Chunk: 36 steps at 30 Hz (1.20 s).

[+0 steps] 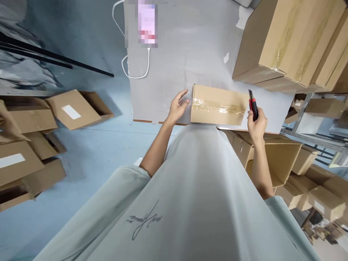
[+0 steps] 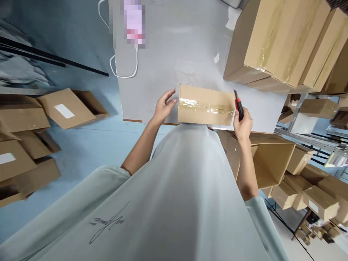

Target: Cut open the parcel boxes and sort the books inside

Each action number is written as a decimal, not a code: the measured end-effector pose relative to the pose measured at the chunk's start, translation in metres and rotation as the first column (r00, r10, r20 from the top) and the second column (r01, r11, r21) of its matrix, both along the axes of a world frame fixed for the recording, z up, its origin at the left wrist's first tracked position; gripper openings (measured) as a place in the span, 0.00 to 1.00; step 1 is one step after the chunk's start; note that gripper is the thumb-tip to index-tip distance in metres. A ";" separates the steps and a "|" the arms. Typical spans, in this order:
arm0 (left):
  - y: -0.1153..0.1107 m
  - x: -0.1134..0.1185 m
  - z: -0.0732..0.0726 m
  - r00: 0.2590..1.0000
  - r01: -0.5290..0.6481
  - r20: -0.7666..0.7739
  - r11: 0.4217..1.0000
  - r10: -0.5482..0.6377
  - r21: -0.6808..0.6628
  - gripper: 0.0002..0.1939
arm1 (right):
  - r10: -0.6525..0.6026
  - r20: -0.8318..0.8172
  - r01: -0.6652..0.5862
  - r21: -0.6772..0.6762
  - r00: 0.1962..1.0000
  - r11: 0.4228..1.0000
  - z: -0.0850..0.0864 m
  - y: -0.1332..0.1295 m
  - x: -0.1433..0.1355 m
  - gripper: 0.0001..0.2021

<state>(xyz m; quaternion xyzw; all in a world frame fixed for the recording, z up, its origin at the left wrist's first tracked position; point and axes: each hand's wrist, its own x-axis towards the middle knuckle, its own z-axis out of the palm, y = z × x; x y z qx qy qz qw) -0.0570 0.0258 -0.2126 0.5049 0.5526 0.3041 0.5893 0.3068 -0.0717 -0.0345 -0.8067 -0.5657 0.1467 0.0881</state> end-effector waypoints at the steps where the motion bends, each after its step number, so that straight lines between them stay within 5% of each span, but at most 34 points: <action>1: -0.001 -0.006 0.013 1.000 0.029 0.010 0.999 -0.030 0.037 0.39 | 0.067 0.007 -0.067 -0.040 0.998 0.997 0.012 0.006 -0.010 0.26; 3: -0.005 -0.014 0.039 0.994 0.107 -0.002 0.986 -0.107 0.127 0.37 | 0.228 -0.003 -0.226 -0.131 0.974 0.965 0.034 0.020 -0.037 0.26; 6: -0.010 -0.014 0.062 0.977 0.211 -0.079 0.955 -0.199 0.210 0.35 | 0.503 -0.013 -0.478 -0.331 0.864 0.814 0.054 0.043 -0.085 0.27; 9: -0.013 -0.007 0.060 0.967 0.252 -0.097 0.938 -0.235 0.238 0.29 | 0.653 0.047 -0.533 -0.534 0.756 0.656 0.058 0.063 -0.122 0.28; 12: -0.015 -0.003 0.048 0.968 0.251 -0.069 0.938 -0.242 0.237 0.26 | 0.718 0.085 -0.524 -0.625 0.691 0.578 0.055 0.076 -0.139 0.29; 25: -0.014 -0.007 0.040 0.960 0.276 -0.002 0.941 -0.280 0.195 0.27 | 0.757 0.080 -0.494 -0.712 0.649 0.499 0.054 0.090 -0.152 0.29; 36: -0.008 -0.010 0.040 0.955 0.291 0.015 0.942 -0.298 0.164 0.31 | 0.821 0.060 -0.512 -0.756 0.567 0.408 0.072 0.110 -0.174 0.35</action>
